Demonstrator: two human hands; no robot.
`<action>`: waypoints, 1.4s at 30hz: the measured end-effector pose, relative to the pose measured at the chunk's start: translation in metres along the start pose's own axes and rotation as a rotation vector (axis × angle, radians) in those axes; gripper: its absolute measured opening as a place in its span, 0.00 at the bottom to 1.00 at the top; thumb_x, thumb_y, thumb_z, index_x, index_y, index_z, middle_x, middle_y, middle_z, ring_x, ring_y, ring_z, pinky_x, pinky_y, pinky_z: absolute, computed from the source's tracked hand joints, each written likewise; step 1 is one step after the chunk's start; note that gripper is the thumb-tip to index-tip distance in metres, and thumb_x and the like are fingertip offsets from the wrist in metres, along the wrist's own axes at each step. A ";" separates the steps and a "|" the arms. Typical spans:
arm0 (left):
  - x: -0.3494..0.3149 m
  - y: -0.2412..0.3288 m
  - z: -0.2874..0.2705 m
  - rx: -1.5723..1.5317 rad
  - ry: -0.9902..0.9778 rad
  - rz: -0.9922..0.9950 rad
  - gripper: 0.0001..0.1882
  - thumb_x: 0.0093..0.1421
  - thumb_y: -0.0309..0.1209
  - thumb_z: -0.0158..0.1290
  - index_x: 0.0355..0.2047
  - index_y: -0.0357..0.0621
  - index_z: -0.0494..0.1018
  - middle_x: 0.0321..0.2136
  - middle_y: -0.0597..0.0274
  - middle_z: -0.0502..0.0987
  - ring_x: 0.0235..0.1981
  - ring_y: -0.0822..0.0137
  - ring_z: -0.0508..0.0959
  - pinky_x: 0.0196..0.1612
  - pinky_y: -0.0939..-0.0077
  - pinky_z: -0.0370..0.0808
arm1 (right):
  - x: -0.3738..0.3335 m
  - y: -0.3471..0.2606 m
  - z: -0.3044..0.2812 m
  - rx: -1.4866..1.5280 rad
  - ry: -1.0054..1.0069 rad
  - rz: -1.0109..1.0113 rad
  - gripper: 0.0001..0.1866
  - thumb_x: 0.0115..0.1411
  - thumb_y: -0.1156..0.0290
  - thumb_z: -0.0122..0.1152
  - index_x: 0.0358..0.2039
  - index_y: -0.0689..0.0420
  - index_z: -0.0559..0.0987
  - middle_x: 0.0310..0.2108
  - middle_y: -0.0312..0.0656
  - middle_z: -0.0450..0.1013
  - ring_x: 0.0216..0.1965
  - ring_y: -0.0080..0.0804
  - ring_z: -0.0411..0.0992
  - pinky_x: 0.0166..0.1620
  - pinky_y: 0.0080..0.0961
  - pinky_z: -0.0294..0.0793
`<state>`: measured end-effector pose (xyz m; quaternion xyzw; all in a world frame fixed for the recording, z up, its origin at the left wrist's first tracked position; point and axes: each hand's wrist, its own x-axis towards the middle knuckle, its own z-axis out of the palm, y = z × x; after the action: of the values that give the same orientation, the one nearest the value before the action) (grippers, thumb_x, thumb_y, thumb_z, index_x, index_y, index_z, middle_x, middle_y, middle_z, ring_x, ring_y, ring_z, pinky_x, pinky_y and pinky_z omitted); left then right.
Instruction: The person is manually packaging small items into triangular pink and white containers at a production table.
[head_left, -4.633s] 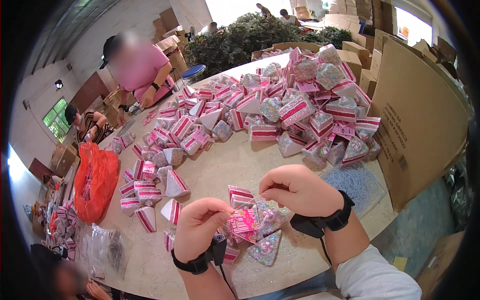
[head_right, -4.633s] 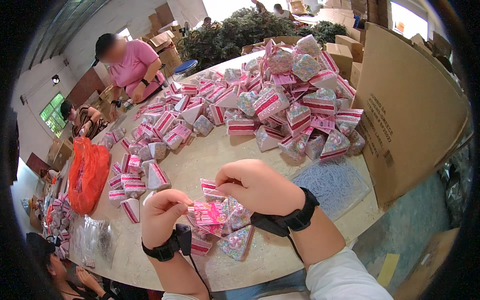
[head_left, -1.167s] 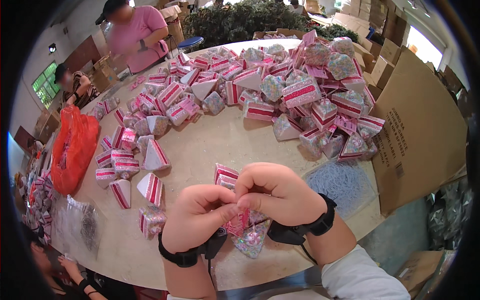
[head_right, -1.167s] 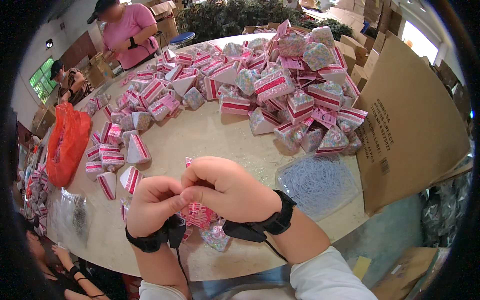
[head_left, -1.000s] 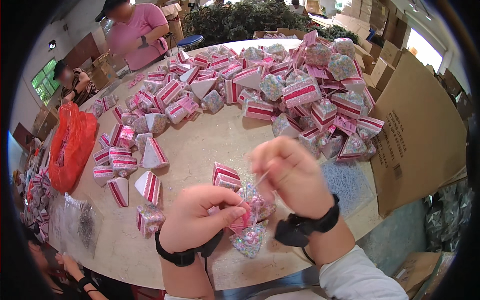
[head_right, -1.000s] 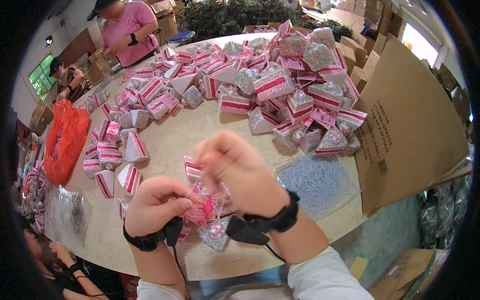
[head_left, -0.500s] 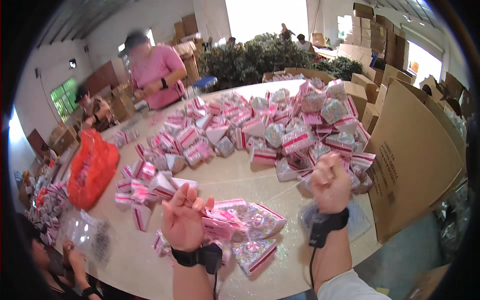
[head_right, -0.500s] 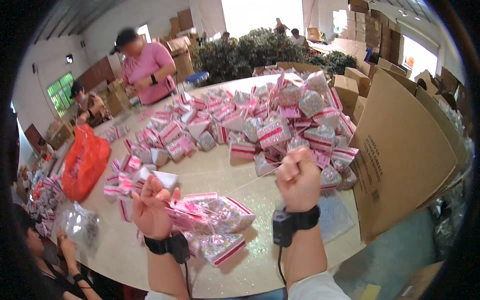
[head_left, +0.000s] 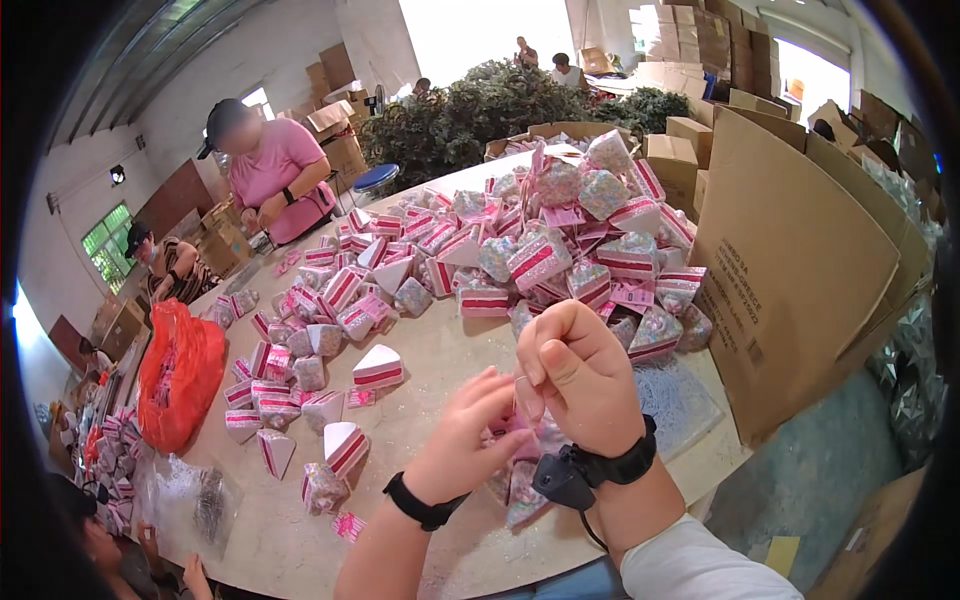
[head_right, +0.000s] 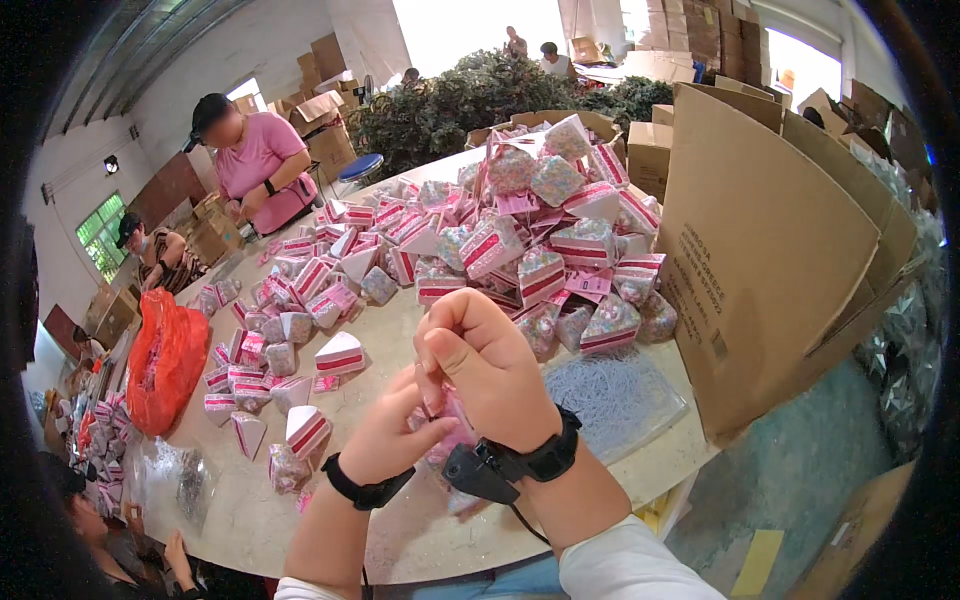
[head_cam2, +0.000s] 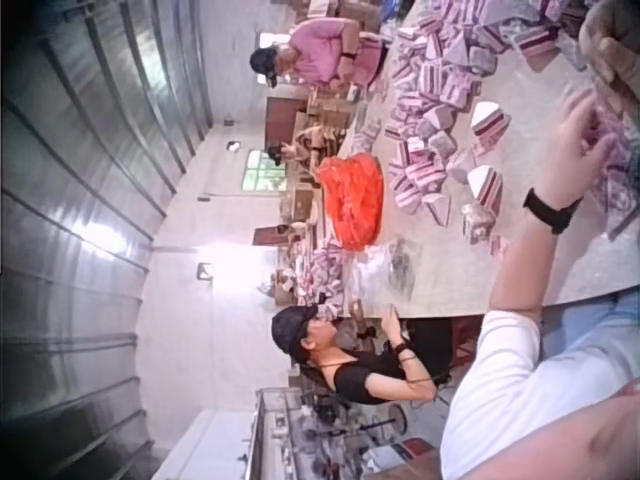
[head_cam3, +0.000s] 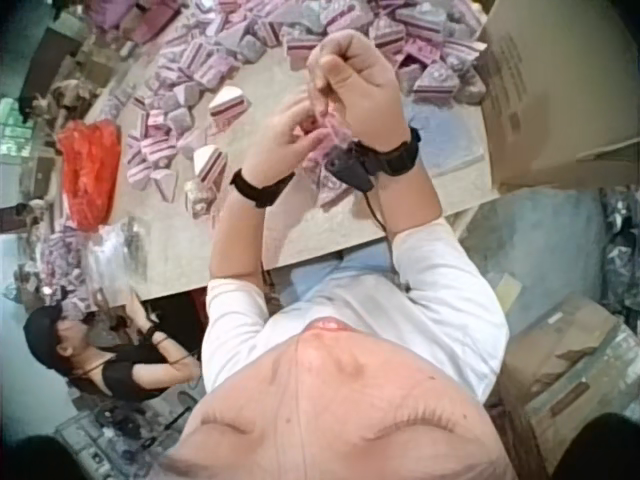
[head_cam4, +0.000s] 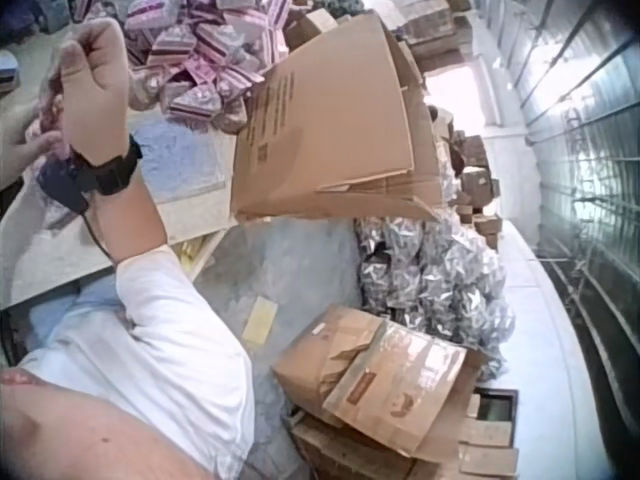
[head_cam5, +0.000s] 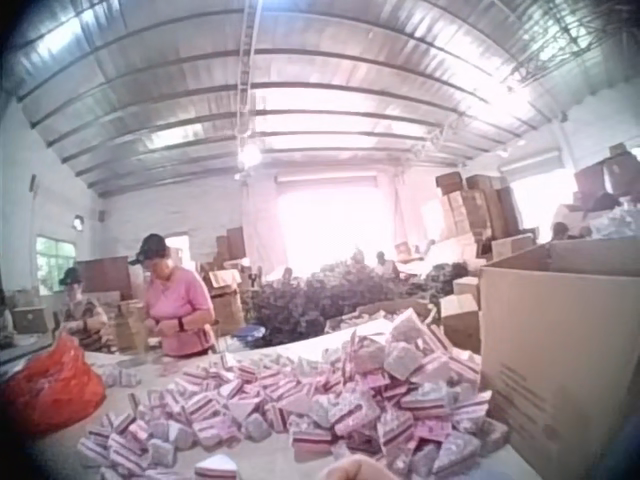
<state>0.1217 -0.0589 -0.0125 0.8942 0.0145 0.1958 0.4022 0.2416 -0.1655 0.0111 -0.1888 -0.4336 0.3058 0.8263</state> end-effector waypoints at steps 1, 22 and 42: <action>0.004 0.001 0.001 -0.002 -0.090 0.050 0.16 0.52 0.29 0.56 0.42 0.39 0.72 0.39 0.55 0.72 0.51 0.53 0.67 0.59 0.59 0.59 | -0.001 -0.002 0.002 0.049 -0.014 0.004 0.08 0.64 0.68 0.50 0.34 0.59 0.65 0.25 0.37 0.65 0.20 0.22 0.65 0.23 0.16 0.67; -0.034 -0.020 -0.065 -1.380 0.207 0.295 0.31 0.64 0.54 0.33 0.43 0.36 0.68 0.40 0.58 0.67 0.46 0.59 0.66 0.61 0.48 0.55 | 0.020 0.011 -0.073 0.425 0.449 -0.121 0.06 0.64 0.68 0.48 0.30 0.54 0.69 0.25 0.33 0.66 0.25 0.23 0.67 0.30 0.20 0.72; -0.034 -0.002 -0.106 0.624 -0.539 -0.699 0.11 0.53 0.29 0.47 0.32 0.38 0.77 0.25 0.53 0.78 0.29 0.60 0.77 0.34 0.67 0.72 | 0.017 0.053 -0.029 -0.117 0.268 0.151 0.05 0.65 0.71 0.45 0.31 0.57 0.65 0.22 0.34 0.64 0.21 0.23 0.68 0.26 0.21 0.74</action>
<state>0.0522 0.0115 0.0381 0.9317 0.2647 -0.1998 0.1481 0.2552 -0.1162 -0.0247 -0.3078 -0.3209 0.3135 0.8391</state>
